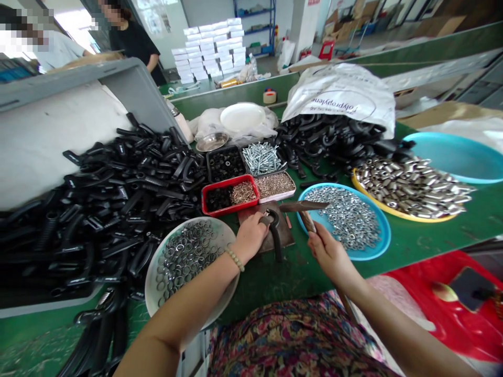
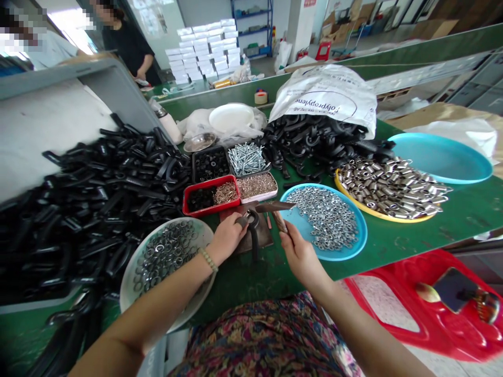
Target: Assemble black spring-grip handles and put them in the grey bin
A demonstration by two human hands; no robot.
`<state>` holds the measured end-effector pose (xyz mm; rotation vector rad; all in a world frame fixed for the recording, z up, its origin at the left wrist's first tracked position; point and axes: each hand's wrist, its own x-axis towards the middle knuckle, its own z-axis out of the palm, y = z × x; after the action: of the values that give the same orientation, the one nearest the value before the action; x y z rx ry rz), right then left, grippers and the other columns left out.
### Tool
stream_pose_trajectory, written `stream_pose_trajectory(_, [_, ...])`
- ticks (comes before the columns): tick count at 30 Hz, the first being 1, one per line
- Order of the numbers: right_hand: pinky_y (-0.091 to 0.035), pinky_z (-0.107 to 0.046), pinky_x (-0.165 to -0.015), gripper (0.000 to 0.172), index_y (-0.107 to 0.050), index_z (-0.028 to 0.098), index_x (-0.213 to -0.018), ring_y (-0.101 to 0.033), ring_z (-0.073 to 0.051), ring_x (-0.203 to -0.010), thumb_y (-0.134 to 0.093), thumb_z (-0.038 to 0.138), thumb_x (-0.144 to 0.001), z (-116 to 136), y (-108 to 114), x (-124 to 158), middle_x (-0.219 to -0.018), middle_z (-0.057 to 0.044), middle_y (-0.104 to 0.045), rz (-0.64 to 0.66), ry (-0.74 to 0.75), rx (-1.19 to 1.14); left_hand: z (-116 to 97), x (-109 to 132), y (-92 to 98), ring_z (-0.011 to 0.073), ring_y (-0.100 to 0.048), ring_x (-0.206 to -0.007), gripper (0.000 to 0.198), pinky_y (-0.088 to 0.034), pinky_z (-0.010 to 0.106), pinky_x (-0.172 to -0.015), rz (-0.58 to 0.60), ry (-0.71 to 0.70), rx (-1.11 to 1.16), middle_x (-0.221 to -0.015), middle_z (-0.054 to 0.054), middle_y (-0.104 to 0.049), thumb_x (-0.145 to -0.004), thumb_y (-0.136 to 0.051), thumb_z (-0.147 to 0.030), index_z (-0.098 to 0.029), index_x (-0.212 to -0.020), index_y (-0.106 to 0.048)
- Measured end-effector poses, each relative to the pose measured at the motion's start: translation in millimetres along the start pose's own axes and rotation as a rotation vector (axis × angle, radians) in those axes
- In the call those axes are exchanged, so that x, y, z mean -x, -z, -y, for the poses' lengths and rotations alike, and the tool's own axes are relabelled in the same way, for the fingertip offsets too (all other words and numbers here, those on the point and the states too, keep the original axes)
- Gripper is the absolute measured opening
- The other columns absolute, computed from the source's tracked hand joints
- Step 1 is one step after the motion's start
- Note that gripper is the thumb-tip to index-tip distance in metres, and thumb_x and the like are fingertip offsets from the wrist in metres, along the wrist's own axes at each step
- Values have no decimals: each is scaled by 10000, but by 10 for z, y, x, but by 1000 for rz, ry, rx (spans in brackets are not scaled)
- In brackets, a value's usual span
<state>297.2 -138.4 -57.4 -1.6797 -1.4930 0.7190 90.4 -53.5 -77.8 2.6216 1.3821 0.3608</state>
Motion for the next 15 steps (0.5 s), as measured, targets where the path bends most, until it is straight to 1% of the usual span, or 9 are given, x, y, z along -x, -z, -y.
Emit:
stream_pose_trajectory(5, [-502, -284, -541, 489, -494, 141, -1263, -638, -199, -647, -371, 455, -908, -12, -10, 4, -739, -69, -663, 43, -18, -22, 5, 25, 10, 185, -554, -892, 251, -453, 302, -828, 15, 29, 25, -1013, 82, -585, -936, -378, -266, -155, -969, -601])
stream_pose_trajectory(11, [-494, -277, -528, 488, -502, 144, -1257, -634, -195, -619, -373, 456, -905, 15, -41, -4, -725, -64, -667, 61, -27, -20, -30, 12, 37, 157, -577, -849, 263, -455, 264, -809, -1, 136, 72, -1021, 61, -585, -935, -393, -301, -170, -913, -620])
stream_pose_trajectory(15, [-489, -273, -516, 484, -502, 140, -1254, -631, -196, -612, -375, 450, -904, 36, -54, -4, -720, -62, -667, 80, -30, -19, -39, 13, 26, 174, -582, -855, 300, -451, 275, -790, -11, 90, 40, -1020, 71, -581, -949, -353, -313, -163, -957, -612])
